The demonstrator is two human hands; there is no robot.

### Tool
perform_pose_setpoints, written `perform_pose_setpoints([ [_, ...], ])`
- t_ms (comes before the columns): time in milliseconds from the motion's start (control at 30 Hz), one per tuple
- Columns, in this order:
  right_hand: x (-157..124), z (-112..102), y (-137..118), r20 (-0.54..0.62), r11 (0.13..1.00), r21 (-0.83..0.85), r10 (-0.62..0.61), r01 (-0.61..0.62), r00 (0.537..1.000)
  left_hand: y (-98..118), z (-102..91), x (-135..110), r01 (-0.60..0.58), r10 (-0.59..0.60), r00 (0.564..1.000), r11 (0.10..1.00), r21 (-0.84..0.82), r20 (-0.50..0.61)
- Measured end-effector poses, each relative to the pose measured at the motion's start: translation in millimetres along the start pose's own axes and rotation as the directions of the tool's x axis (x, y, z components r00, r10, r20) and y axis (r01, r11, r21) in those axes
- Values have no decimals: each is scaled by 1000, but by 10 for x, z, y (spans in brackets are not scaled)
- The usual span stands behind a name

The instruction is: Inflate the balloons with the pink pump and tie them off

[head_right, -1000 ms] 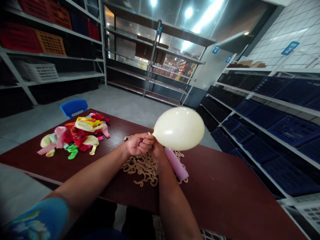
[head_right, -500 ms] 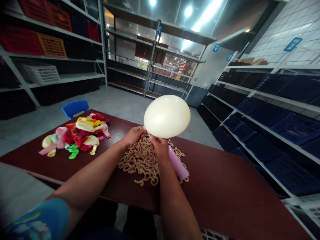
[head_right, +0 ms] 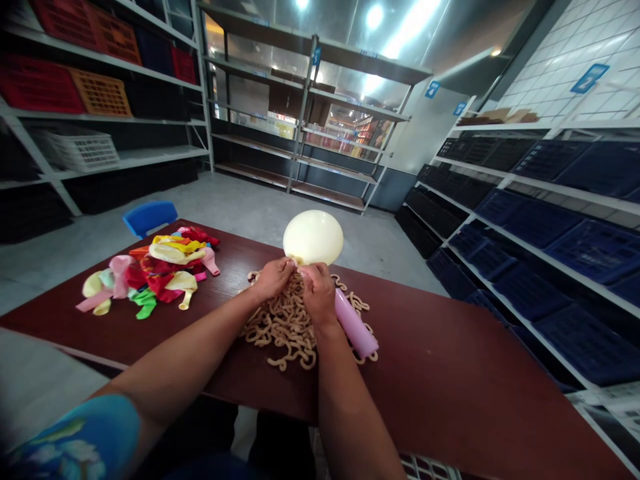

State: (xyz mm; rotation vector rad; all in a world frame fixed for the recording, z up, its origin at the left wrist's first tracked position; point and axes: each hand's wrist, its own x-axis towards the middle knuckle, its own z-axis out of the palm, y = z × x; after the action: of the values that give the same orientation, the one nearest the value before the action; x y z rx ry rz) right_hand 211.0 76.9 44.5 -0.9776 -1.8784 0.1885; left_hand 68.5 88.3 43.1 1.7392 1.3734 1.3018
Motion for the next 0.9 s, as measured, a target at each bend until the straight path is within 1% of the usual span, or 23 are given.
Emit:
perform_pose_setpoints([
  [100,5,9,-3,-5,992,114,46,-45,999,-16,69,-8,-47,46,999,999,-5,-6],
  [133,6,18,-4,-8,984,159,80,-78,997,-18,89,-12,-59,59,998,998,-4,-6],
  [200,8,42,-2,-14,943,281,189,-178,982,-16,117,-23,-76,76,997,997,17,-1],
  [300,11,85,11,20,805,492,371,-332,928,-10,132,-43,-90,87,995,994,69,37],
  [400,12,116,32,86,682,609,451,-405,888,-13,136,-57,-112,104,991,989,100,82],
  [467,15,119,33,97,636,639,490,-432,866,-16,140,-62,-129,117,988,984,125,99],
  [567,25,106,-3,79,611,651,536,-451,841,-12,151,-66,-133,120,987,982,131,106],
  [733,43,116,-93,15,604,659,585,-448,811,17,179,-88,-78,84,984,996,-49,155],
  [833,41,138,-113,-32,609,654,614,-448,789,18,190,-97,-65,93,978,987,-148,186],
  [900,36,134,-116,-35,607,658,616,-446,787,6,187,-92,-64,102,971,982,-176,215],
])
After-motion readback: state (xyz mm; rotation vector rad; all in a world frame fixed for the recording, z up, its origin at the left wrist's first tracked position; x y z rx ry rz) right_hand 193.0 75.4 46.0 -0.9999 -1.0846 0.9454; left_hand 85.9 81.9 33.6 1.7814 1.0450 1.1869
